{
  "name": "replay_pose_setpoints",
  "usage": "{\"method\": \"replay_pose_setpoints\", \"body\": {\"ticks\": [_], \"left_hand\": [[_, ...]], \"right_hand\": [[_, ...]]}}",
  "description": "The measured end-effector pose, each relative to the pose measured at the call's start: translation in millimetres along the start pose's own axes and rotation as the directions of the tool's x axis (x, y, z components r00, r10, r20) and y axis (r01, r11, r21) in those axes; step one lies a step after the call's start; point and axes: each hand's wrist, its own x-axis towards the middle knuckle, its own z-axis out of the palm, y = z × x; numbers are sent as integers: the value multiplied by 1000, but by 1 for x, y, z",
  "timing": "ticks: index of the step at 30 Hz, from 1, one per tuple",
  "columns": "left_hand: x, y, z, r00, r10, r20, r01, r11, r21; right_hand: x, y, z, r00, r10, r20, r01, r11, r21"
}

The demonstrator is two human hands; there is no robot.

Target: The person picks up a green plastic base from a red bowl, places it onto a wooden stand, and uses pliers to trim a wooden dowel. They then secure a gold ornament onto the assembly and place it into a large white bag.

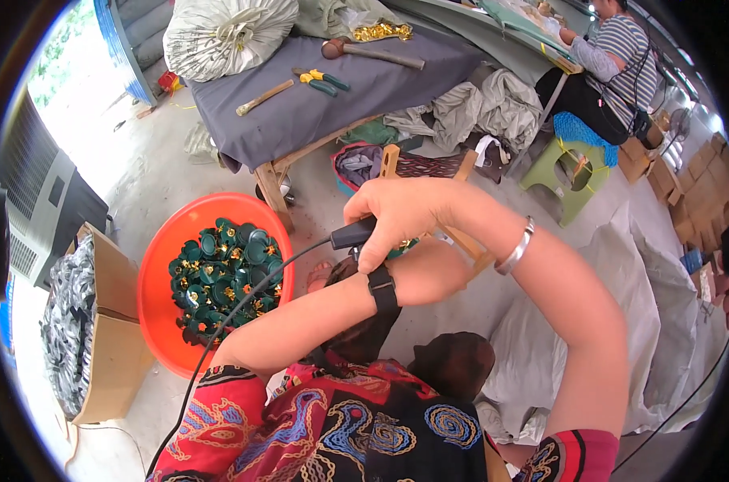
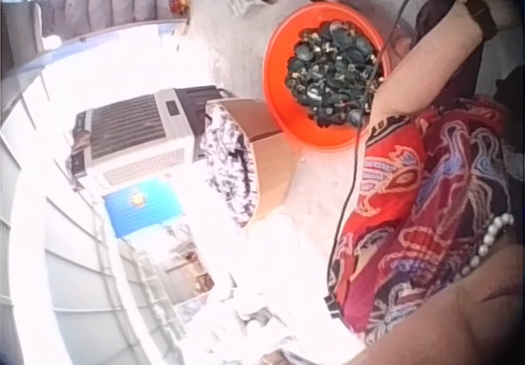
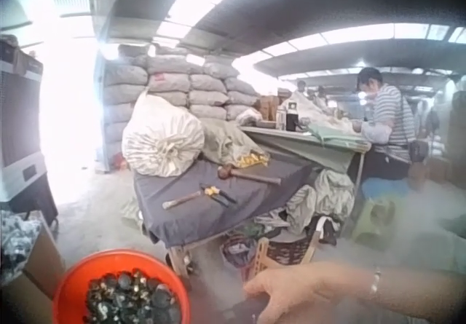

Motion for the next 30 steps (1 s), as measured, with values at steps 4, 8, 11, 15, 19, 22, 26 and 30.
{"method": "replay_pose_setpoints", "body": {"ticks": [4, 8, 11, 15, 19, 22, 26, 30], "left_hand": [[-4, 28, -12, 972, 233, -10, -218, 923, 317], [-4, 39, -14, 798, 542, -265, -426, 817, 389], [-2, 36, -9, 793, 542, -280, -409, 813, 415], [-5, 22, -3, 952, 200, 232, -256, 936, 243], [-19, -9, 4, 948, -5, 318, -20, 997, 75], [-15, -15, -9, 983, -85, 161, 115, 976, -185], [-14, -17, -18, 968, -250, -7, 205, 810, -549], [-16, -22, -36, 872, -471, -132, 163, 534, -829]], "right_hand": [[11, 17, 9, 945, 179, 274, -276, 887, 369], [15, 37, 21, 894, 142, 425, -354, 805, 476], [12, 40, 27, 899, 154, 410, -371, 765, 527], [5, 38, 22, 973, 92, 214, -170, 908, 382], [3, 13, 26, 964, -263, -38, 254, 953, -162], [-3, -12, 38, 992, -124, -36, 107, 945, -310], [-9, -7, 41, 947, -291, -137, 209, 880, -426], [-17, -20, 32, 921, -362, -144, 242, 822, -516]]}}
